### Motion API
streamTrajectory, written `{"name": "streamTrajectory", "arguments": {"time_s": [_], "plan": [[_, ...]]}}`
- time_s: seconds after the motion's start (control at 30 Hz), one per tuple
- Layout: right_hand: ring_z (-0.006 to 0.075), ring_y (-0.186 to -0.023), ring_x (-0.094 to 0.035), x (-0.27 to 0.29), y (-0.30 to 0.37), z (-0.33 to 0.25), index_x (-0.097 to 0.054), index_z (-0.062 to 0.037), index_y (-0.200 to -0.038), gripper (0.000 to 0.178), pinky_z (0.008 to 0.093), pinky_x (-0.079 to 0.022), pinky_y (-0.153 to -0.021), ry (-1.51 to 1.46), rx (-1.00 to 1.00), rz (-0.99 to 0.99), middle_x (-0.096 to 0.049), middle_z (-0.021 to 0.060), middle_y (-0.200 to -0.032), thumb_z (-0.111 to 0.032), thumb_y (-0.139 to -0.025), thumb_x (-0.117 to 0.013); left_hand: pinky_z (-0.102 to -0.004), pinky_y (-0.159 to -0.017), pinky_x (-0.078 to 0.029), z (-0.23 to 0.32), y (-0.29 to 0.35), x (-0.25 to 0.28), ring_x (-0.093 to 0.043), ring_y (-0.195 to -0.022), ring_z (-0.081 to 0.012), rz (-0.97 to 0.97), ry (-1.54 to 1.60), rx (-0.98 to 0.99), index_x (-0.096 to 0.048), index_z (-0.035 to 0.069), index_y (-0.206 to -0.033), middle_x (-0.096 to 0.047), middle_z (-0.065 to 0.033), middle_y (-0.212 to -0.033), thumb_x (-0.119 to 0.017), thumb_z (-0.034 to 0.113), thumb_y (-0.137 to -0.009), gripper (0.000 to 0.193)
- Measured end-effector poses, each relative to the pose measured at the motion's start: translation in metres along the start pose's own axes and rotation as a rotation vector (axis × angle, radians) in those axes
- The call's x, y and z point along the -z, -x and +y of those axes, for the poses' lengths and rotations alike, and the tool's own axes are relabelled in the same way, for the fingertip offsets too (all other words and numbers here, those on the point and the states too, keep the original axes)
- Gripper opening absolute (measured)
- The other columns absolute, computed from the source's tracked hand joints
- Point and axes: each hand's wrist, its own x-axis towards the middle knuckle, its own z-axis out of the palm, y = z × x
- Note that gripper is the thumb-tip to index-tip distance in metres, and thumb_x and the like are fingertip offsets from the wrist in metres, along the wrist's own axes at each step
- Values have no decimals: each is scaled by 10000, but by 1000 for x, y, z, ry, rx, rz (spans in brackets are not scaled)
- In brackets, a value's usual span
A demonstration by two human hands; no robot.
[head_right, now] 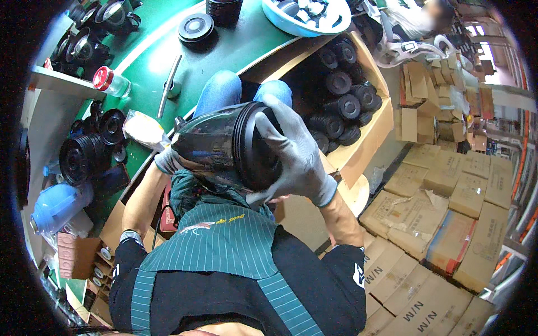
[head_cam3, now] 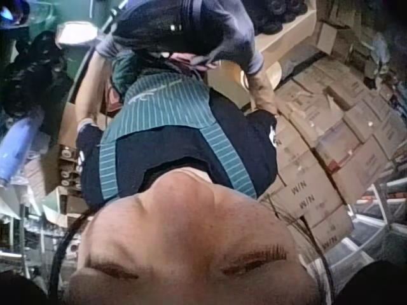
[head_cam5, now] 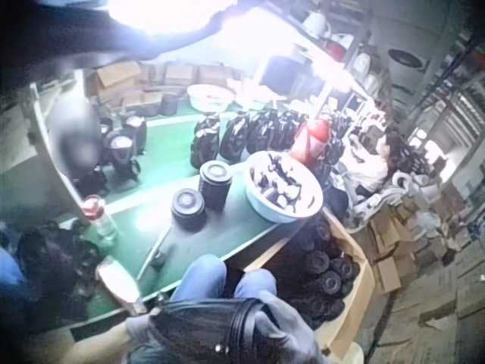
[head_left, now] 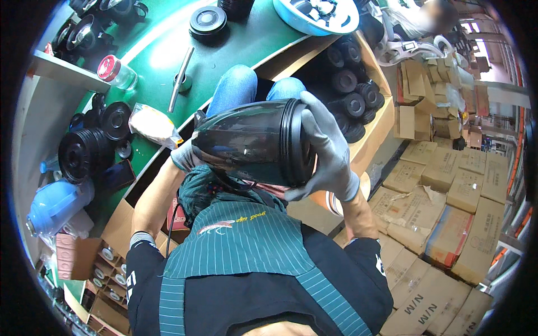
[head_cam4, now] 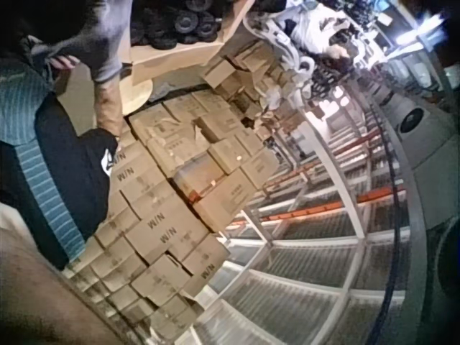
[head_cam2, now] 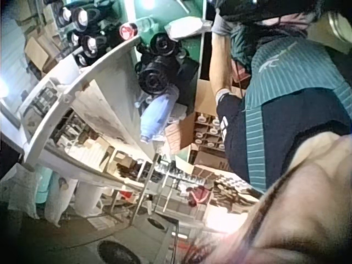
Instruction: The person sits on the floor and repeatedly picks up black cylindrical containers, inserts a metal rod into the base, and places the assembled units into a cardboard box. The person handles the containers one at a time, using a cloth to wipe the interior before assembly.
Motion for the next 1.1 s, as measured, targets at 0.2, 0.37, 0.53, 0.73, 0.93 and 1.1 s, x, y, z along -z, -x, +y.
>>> {"name": "streamTrajectory", "arguments": {"time_s": [0.2,0.37,0.53,0.73,0.93,1.1], "plan": [[486,-1454,-511,-6,14,12,-433,-52,-1652,1504,492,-426,-1204,-48,-164,71,-502,299,-1575,-620,-393,-1029,-488,-1096,-563,6,-2,-42,-671,-1272,-325,304,-555,-249,-581,-12,-1489,-653,-204,-1450,-454,478,-1139,616],[283,-1522,-464,-35,46,45,-345,46,-1658,846,361,-325,-1283,-882,-1121,57,-413,187,-1693,-583,-1101,-441,-411,-958,-612,85,-19,-133,-778,-1080,-389,191,-1969,-982,-731,-8,-1314,-772,-236,-1191,-774,184,-859,495],[389,-1573,-356,-12,46,39,-151,34,-1712,1208,453,-286,-1303,-397,-588,-52,-268,273,-1733,-786,-949,-604,-373,-975,-593,72,4,-93,-748,-1069,-229,572,-1037,-494,-696,-18,-1370,-776,-143,-1214,-818,242,-888,561],[349,-1582,-342,-48,24,27,-235,-5,-1714,1074,429,-208,-1320,-564,-389,163,-323,214,-1719,-748,-995,-526,-395,-1060,-550,41,4,-94,-715,-1185,-248,540,-995,-499,-671,-34,-1409,-745,-160,-1300,-803,318,-931,608],[329,-1572,-372,-39,30,39,-277,0,-1698,849,401,-210,-1327,-977,-800,5,-359,210,-1708,-578,-1107,-470,-412,-1027,-575,69,6,-126,-750,-1131,-290,513,-1060,-535,-723,-38,-1316,-768,-195,-1248,-767,209,-909,478],[381,-1639,-226,-62,31,35,-170,-16,-1731,1082,441,-177,-1323,-513,-103,208,-204,249,-1772,-741,-1017,-537,-388,-1081,-546,34,35,-58,-664,-1234,-217,586,-804,-378,-596,11,-1476,-690,-132,-1382,-827,204,-907,644]]}}
